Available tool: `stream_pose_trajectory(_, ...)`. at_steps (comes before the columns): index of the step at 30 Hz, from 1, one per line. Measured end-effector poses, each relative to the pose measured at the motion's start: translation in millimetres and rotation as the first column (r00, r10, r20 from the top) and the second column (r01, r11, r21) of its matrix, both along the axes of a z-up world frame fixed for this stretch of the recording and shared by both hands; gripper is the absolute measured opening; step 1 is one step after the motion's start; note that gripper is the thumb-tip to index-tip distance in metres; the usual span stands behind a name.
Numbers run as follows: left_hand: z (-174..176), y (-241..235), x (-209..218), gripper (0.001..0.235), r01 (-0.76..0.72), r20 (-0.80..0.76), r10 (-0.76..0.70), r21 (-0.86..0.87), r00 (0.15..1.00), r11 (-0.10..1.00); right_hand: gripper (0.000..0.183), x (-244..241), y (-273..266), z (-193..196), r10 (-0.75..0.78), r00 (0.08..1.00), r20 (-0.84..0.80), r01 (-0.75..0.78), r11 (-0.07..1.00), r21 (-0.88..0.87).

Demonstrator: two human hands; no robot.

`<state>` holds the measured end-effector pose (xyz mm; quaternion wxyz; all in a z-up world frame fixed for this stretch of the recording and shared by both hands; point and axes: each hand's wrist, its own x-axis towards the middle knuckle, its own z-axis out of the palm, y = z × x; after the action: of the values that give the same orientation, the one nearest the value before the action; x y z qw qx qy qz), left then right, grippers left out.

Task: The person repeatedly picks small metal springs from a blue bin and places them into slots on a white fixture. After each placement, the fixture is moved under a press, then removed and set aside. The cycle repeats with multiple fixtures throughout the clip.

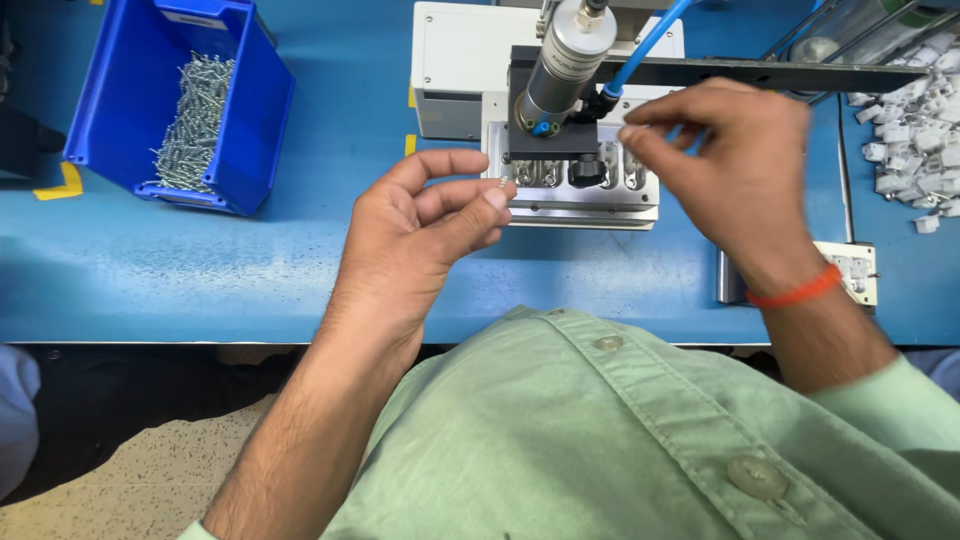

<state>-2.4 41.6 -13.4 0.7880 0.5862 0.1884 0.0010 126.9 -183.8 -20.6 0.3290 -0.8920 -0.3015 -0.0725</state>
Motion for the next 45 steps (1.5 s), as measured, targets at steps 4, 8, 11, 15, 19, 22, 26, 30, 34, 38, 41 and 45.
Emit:
stream_pose_trajectory(4,5,-7,5,0.035,0.141,0.085,-0.149,0.100,0.985,0.985,0.017,-43,-4,29,0.112,0.956,-0.273,-0.025,0.953,0.302)
stream_pose_trajectory(8,14,-11,9,0.031,0.272,0.085,-0.294,0.207,0.952,0.940,0.018,-55,12,43,0.254,0.943,-0.214,-0.215,0.958,0.188)
stream_pose_trajectory(11,24,-9,11,0.030,0.300,0.092,-0.331,0.247,0.939,0.921,0.016,-59,19,47,0.291,0.913,-0.286,-0.231,0.947,0.225)
stream_pose_trajectory(15,23,2,10,0.031,0.327,0.076,-0.345,0.186,0.935,0.927,0.015,-62,23,48,0.327,0.901,-0.284,-0.256,0.931,0.260)
stream_pose_trajectory(19,-17,46,16,0.029,0.263,0.182,-0.365,0.419,0.913,0.869,0.015,-65,24,46,0.278,0.949,-0.146,-0.252,0.952,0.176)
stream_pose_trajectory(22,-61,154,38,0.009,-0.208,0.342,0.114,0.253,0.933,0.945,0.013,-67,21,47,0.187,0.976,-0.109,-0.165,0.969,0.186)
stream_pose_trajectory(26,-143,292,73,0.018,-0.395,0.262,0.303,0.468,0.916,0.791,0.009,-71,20,49,0.132,0.978,-0.159,-0.079,0.951,0.300)
stream_pose_trajectory(30,-215,347,89,0.022,0.224,-0.298,0.176,0.911,0.938,0.346,0.012,-78,22,50,0.063,0.981,-0.186,-0.006,0.956,0.292)
stream_pose_trajectory(34,-221,349,95,0.018,0.332,-0.366,0.208,0.926,0.907,0.181,0.012,-82,21,48,0.065,0.988,-0.138,-0.030,0.969,0.244)
stream_pose_trajectory(38,-201,333,84,0.007,0.045,-0.285,0.319,0.805,0.904,0.592,0.012,-79,23,40,0.029,0.998,-0.061,-0.017,0.981,0.194)
stream_pose_trajectory(41,-188,327,70,0.008,-0.095,-0.170,0.360,0.785,0.917,0.613,0.012,-64,34,30,0.041,0.999,-0.004,-0.040,0.988,0.147)
stream_pose_trajectory(45,-178,324,66,0.007,-0.236,0.011,0.385,0.808,0.923,0.540,0.012,-37,59,7,0.089,0.995,0.047,-0.095,0.986,0.137)
